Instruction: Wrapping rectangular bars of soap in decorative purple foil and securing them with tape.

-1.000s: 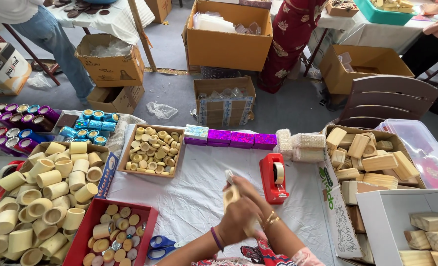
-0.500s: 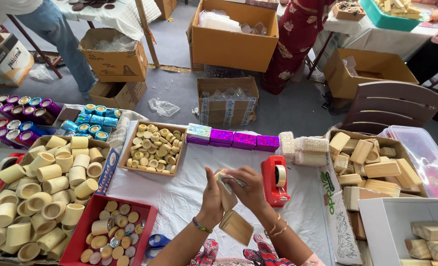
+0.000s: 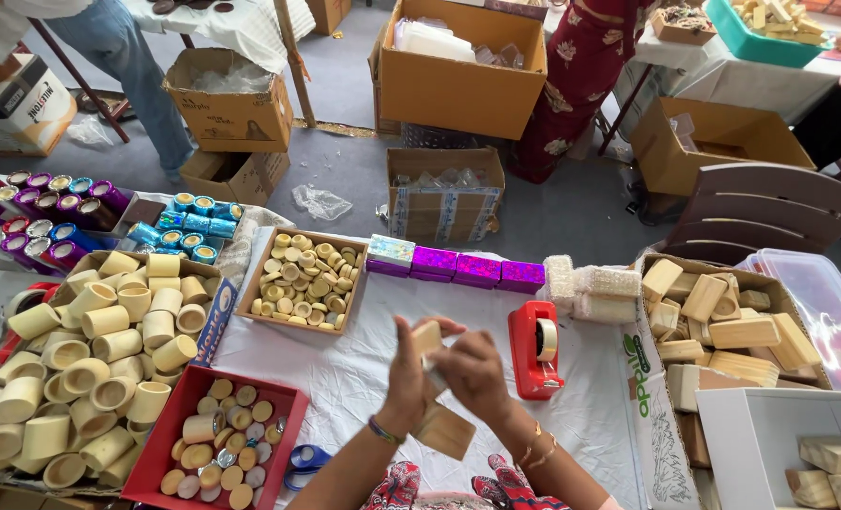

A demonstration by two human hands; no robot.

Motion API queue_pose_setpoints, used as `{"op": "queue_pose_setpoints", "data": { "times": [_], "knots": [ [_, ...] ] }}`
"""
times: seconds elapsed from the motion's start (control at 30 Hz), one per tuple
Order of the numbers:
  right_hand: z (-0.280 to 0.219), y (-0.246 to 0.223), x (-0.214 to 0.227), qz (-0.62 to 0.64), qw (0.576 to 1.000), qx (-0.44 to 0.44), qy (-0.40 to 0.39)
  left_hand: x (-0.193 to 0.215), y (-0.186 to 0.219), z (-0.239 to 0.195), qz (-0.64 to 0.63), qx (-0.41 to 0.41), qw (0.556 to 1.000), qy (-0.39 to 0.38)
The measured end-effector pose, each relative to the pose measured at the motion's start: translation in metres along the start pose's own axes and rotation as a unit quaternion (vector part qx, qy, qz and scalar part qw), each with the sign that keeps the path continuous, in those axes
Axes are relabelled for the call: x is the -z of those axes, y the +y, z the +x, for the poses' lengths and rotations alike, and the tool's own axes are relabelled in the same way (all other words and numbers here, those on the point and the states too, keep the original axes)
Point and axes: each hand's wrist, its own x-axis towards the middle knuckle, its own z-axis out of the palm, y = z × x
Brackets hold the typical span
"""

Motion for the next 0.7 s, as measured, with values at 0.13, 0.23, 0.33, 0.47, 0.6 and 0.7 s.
{"op": "queue_pose_setpoints", "data": {
  "times": [0.13,0.23,0.33,0.47,0.6,0.7],
  "knots": [
    [0.011,-0.004,-0.004,-0.082,0.983,-0.117,0.119,0.013,-0.023,0.004,-0.068,0.130,0.980,0.132],
    [0.018,-0.011,-0.002,0.012,0.998,-0.025,0.052,0.015,0.002,0.007,-0.124,0.032,0.991,-0.025],
    [0.024,-0.004,-0.003,0.004,0.999,0.035,-0.016,0.021,-0.013,0.008,-0.057,0.007,0.998,0.025],
    [0.026,-0.007,-0.001,-0.069,0.996,-0.017,0.051,0.020,-0.001,0.011,-0.085,0.100,0.984,0.117],
    [0.008,0.001,-0.005,0.017,0.997,0.021,-0.069,0.032,-0.003,0.012,-0.062,-0.011,0.996,0.068],
    [0.021,0.004,-0.003,-0.093,0.993,-0.054,0.051,0.029,-0.041,0.013,-0.103,0.074,0.985,0.116]
  ]
}}
